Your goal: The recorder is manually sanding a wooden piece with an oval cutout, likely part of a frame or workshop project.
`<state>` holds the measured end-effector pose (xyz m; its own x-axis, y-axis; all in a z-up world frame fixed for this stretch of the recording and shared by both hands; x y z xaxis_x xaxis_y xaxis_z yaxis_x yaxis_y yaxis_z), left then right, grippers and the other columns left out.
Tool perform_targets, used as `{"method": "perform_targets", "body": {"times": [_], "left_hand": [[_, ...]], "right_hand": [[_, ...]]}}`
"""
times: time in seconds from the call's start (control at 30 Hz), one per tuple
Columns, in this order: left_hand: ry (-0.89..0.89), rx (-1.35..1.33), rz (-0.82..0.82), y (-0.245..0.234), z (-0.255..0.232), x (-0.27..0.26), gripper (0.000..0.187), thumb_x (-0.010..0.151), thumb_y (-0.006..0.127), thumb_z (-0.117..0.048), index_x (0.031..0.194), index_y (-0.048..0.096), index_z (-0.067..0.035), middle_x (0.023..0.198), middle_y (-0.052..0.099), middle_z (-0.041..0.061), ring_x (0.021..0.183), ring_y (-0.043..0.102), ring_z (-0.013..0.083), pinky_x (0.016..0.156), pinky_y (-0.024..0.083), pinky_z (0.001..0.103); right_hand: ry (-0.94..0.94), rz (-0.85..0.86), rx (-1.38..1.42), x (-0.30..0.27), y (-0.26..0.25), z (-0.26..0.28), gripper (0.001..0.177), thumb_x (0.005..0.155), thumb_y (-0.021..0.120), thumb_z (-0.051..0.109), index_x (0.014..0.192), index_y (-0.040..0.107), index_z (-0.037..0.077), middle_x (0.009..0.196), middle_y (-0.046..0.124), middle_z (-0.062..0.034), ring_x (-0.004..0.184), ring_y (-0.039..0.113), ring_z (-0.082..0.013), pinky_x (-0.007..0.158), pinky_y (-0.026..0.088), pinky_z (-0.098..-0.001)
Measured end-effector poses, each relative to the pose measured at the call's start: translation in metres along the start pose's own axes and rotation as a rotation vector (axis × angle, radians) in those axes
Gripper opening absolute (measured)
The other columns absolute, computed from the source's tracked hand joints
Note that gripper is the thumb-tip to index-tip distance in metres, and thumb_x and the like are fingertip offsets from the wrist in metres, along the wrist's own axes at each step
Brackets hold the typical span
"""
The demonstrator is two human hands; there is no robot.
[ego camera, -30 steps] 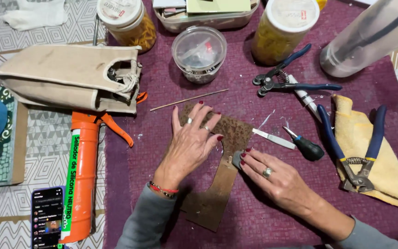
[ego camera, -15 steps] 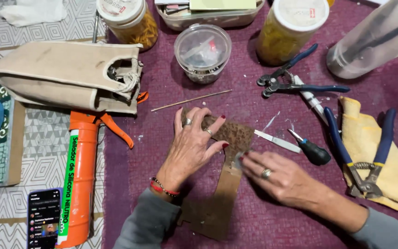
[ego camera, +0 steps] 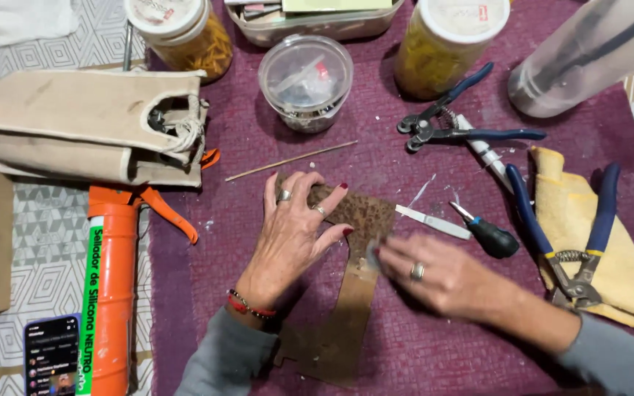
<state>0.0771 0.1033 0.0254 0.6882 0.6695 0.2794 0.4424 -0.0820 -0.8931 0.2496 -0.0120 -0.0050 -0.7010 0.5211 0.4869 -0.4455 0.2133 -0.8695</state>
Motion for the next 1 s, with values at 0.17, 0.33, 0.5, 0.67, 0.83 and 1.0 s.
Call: {"method": "perform_targets", "body": {"times": [0.17,0.33,0.5,0.67,0.83,1.0], "left_hand": [[-0.004,0.003,-0.015,0.000,0.001,0.000,0.053,0.094,0.064,-0.049,0.137,0.062,-0.018,0.129,0.048,0.014,0.132,0.044,0.0361,0.114,0.020,0.068],[-0.003,-0.006,-0.014,0.002,0.000,-0.002,0.052,0.095,0.063,-0.049,0.137,0.062,-0.018,0.129,0.048,0.014,0.132,0.043,0.0359,0.115,0.020,0.068],[0.004,-0.015,-0.015,0.000,0.000,-0.001,0.053,0.094,0.065,-0.049,0.135,0.063,-0.016,0.128,0.049,0.016,0.131,0.045,0.0373,0.114,0.020,0.068],[-0.029,-0.032,-0.051,-0.003,-0.001,0.000,0.051,0.087,0.072,-0.042,0.131,0.066,-0.017,0.129,0.050,0.013,0.127,0.047,0.0349,0.115,0.021,0.066],[-0.005,-0.031,0.001,0.003,0.001,-0.001,0.052,0.094,0.065,-0.048,0.135,0.063,-0.016,0.130,0.049,0.016,0.132,0.044,0.0378,0.115,0.019,0.069],[-0.016,-0.027,0.002,0.004,0.001,-0.002,0.052,0.093,0.065,-0.048,0.135,0.063,-0.017,0.129,0.049,0.015,0.131,0.044,0.0371,0.115,0.019,0.068]], "right_hand": [[0.017,0.024,-0.042,0.008,-0.003,0.002,0.016,0.100,0.058,0.010,0.109,0.070,0.005,0.126,0.070,-0.0160,0.115,0.067,-0.0354,0.086,0.056,-0.0477],[-0.014,0.004,-0.049,0.006,-0.007,-0.019,0.016,0.101,0.055,0.007,0.105,0.070,0.001,0.127,0.070,-0.0194,0.115,0.067,-0.0368,0.088,0.056,-0.0485],[-0.033,-0.038,0.018,0.004,-0.003,0.018,0.015,0.101,0.057,0.011,0.101,0.070,0.003,0.123,0.071,-0.0193,0.112,0.069,-0.0366,0.084,0.056,-0.0490],[0.018,0.007,-0.060,0.030,-0.028,-0.020,0.021,0.093,0.066,0.009,0.113,0.071,0.003,0.129,0.069,-0.0162,0.114,0.067,-0.0308,0.089,0.058,-0.0431],[0.045,-0.024,-0.120,0.028,-0.024,-0.010,0.020,0.099,0.058,0.012,0.112,0.070,0.001,0.125,0.070,-0.0209,0.114,0.068,-0.0379,0.084,0.055,-0.0498],[0.002,-0.018,-0.073,0.020,-0.017,-0.017,0.020,0.100,0.055,0.008,0.113,0.068,-0.001,0.126,0.069,-0.0218,0.114,0.067,-0.0376,0.082,0.054,-0.0475]]}}
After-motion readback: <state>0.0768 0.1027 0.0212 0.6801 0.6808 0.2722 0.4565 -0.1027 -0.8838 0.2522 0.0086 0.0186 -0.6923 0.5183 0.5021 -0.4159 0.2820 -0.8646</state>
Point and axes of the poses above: each hand's wrist, its own x-axis towards the middle knuckle, its own y-axis out of the palm, z = x × y, the point moved 7 cm from there along x, towards the middle knuckle
